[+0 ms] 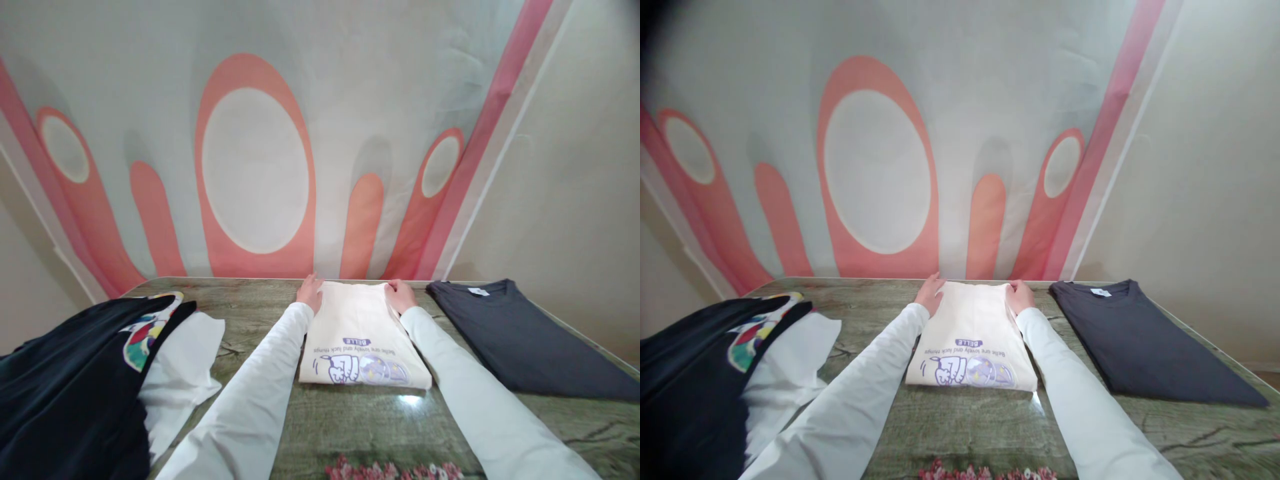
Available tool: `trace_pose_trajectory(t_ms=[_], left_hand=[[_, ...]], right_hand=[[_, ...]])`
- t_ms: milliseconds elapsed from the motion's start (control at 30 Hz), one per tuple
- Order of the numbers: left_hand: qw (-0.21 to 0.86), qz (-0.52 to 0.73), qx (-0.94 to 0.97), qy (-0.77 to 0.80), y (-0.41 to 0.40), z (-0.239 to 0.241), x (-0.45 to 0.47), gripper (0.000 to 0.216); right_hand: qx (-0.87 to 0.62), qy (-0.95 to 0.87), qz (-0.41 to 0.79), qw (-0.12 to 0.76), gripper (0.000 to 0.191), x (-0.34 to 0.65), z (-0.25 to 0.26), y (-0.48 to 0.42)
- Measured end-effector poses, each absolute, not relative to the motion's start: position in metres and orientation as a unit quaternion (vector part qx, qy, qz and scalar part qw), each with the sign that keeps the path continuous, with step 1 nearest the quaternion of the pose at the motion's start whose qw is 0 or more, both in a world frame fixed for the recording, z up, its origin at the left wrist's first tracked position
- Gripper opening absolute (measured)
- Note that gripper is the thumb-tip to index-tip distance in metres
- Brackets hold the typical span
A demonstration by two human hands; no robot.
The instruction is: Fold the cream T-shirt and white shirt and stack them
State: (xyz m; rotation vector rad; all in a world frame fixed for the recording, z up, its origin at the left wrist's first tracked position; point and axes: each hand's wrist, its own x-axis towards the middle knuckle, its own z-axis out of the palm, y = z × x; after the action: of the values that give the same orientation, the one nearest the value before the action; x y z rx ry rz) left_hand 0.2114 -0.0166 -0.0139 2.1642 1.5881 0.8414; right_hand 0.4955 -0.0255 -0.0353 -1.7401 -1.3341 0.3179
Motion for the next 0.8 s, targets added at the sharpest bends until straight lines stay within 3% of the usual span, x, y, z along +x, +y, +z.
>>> trace_pose_trajectory(t_ms=[133, 333, 500, 800], left_hand=[[0.117, 0.17, 0.803, 0.56, -0.025, -0.008, 0.213, 0.038], [0.09, 0.046, 0.848, 0.52, -0.042, 0.027, 0.219, 0.058], [0.116, -0.021, 0.906, 0.406, -0.08, 0.039, 0.25, 0.059], [0.042, 0.005, 0.908, 0.416, -0.114, 0.006, 0.264, 0.066]], right_hand=[[-0.706, -0.544, 0.103, 0.441, 0.026, 0.492, -0.035, -0.029], [-0.693, -0.54, 0.126, 0.46, 0.03, 0.493, -0.036, -0.032], [-0.68, -0.511, 0.224, 0.476, 0.038, 0.502, -0.033, -0.035], [-0.595, -0.465, 0.446, 0.481, 0.034, 0.503, -0.024, -0.101]])
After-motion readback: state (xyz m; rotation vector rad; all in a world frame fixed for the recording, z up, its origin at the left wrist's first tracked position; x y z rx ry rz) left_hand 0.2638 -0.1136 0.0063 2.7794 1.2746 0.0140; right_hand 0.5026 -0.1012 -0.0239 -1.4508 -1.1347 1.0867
